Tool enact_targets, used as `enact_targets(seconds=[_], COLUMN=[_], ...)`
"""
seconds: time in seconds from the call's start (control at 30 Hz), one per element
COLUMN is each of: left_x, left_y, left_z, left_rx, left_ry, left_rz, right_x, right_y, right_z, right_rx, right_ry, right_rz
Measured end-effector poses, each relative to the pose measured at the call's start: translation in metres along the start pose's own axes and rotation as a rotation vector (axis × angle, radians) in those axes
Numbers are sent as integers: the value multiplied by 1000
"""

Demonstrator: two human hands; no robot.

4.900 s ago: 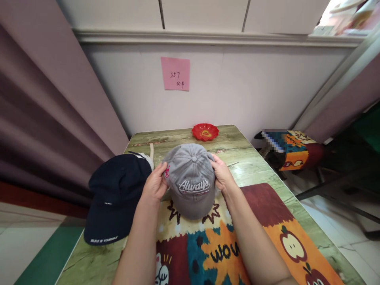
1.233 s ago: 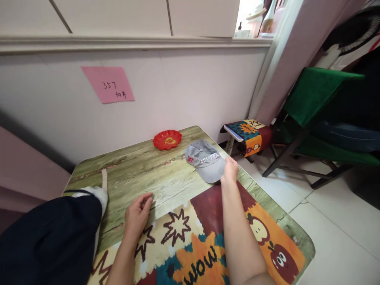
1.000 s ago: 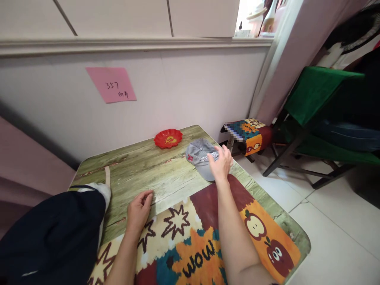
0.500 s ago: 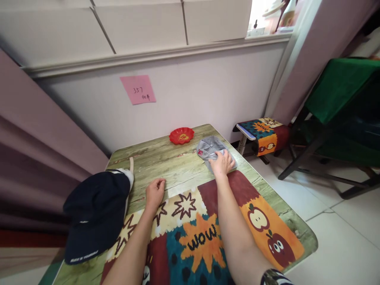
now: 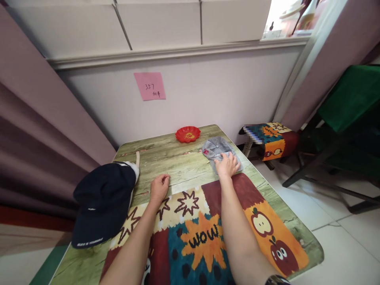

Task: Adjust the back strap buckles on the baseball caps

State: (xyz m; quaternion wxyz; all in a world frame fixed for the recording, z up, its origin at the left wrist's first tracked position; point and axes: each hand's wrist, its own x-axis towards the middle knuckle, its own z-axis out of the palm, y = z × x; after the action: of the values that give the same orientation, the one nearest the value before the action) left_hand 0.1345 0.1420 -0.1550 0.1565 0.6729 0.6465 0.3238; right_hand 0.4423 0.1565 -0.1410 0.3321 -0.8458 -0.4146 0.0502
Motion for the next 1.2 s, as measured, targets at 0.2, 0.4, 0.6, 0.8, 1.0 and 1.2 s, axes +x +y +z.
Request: enact_targets(seconds=[0.2, 0.4, 0.6, 0.8, 1.0, 1.2], left_x=[1, -1, -9, -14, -18, -19], left_y=[-2, -1, 2, 6, 10, 18], left_z=[2, 3, 3, 2, 1, -12], left_rx=[-3, -14, -9, -21, -39, -98], left_ry=[18, 25, 32, 47, 55, 38], left_rz=[7, 4, 8, 17, 20, 41], right_x=[2, -1, -8, -19, -40, -50], right_y=[0, 2, -2, -25, -37, -43], right_z=[7, 6, 10, 19, 30, 39], right_rx=[-8, 3, 58, 273, 348, 267], right_ry=[13, 24, 160, 295, -104, -248], right_rz=[0, -34, -161, -437, -600, -662])
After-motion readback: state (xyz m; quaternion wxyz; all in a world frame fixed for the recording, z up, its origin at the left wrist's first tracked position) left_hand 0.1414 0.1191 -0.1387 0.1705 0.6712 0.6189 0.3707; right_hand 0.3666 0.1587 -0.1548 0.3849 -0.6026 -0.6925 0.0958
